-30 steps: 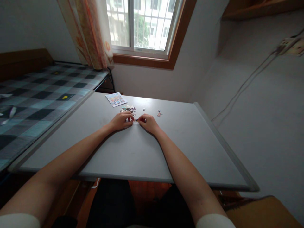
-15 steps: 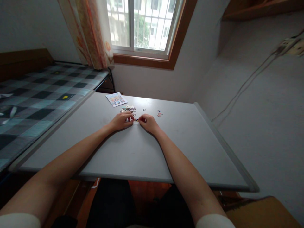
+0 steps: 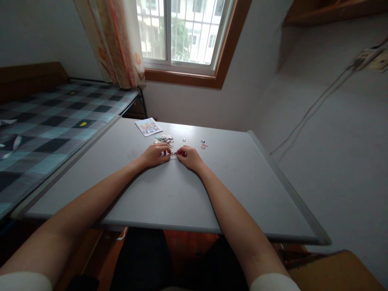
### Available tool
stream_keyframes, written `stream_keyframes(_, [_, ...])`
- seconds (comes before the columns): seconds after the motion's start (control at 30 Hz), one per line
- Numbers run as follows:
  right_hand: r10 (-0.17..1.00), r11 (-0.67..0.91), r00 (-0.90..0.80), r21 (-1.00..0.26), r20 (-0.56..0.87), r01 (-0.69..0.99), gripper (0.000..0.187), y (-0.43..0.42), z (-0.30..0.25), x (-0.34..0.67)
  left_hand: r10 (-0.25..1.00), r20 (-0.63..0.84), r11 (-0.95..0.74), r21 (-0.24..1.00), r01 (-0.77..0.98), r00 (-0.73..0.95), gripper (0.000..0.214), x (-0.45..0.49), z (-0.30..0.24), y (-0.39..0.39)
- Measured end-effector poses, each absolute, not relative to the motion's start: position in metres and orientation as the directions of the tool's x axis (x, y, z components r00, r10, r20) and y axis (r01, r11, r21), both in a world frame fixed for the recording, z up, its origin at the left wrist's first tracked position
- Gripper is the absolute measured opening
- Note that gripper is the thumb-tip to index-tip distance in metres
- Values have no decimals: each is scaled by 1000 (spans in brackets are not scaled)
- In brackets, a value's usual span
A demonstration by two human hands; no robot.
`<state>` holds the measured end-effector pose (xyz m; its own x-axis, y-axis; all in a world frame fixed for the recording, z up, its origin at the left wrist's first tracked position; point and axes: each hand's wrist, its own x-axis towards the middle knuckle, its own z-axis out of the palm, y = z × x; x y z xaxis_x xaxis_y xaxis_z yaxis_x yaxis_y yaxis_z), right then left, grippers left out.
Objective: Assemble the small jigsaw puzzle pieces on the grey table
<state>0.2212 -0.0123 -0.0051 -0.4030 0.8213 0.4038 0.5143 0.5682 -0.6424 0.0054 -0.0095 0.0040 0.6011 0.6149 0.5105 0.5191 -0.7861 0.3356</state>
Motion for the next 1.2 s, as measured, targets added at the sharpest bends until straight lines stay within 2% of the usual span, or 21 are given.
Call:
stream_keyframes(0.43, [811,582,-404,-650,422,489,5,-10,-8,222,649,506,-755,337,562,568,10,6,5,-11])
stream_keyframes(1.2, [822,567,-388,-661,417,491,5,-10,-8,222,627,522,-765,275,582,578,17,7,6,-11])
